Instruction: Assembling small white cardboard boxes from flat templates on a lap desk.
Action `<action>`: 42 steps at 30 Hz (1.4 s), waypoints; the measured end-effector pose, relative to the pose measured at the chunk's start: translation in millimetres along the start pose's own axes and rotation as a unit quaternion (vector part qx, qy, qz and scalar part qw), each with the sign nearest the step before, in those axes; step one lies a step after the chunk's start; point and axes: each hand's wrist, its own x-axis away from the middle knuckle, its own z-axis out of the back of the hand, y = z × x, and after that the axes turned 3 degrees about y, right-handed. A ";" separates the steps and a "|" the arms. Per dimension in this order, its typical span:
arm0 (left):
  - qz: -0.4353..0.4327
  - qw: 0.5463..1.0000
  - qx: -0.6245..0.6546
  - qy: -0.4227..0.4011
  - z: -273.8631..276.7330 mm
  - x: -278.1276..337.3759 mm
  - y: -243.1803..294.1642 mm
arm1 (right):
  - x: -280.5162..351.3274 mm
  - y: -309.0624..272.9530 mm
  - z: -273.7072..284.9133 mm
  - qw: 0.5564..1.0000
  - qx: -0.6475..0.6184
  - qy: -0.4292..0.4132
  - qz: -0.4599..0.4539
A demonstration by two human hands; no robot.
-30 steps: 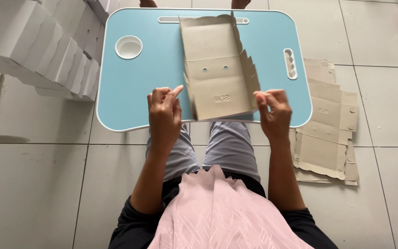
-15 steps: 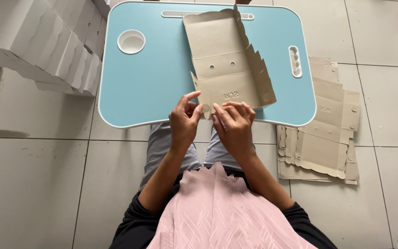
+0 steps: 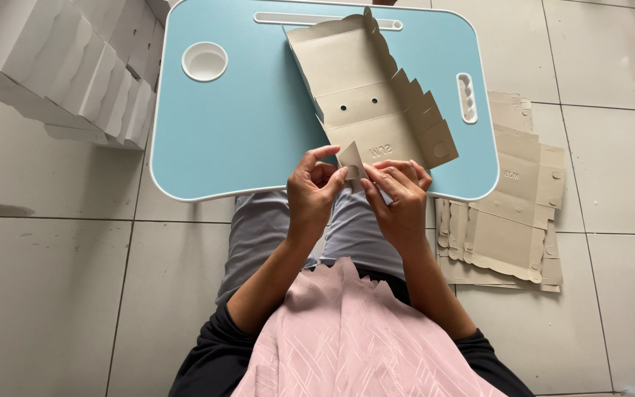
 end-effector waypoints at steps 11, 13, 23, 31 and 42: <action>-0.007 1.000 0.024 0.011 -3.2 0.8 -6.6 | 0.4 -7.8 -7.4 0.999 0.018 0.028 0.007; -0.016 0.999 0.037 0.020 -1.3 -0.6 -11.3 | 2.3 -7.7 -10.4 0.999 0.026 0.033 0.010; -0.009 0.998 0.059 0.004 7.8 -3.6 -7.5 | 5.4 -14.9 -24.0 0.997 0.061 0.042 0.033; -0.018 0.998 0.053 -0.015 10.5 -6.2 -7.9 | 4.5 -18.8 -28.9 0.997 0.061 0.039 0.030; -0.057 0.982 -0.179 0.010 24.2 -15.4 -11.4 | 1.9 -38.4 -36.3 0.991 0.080 -0.032 0.104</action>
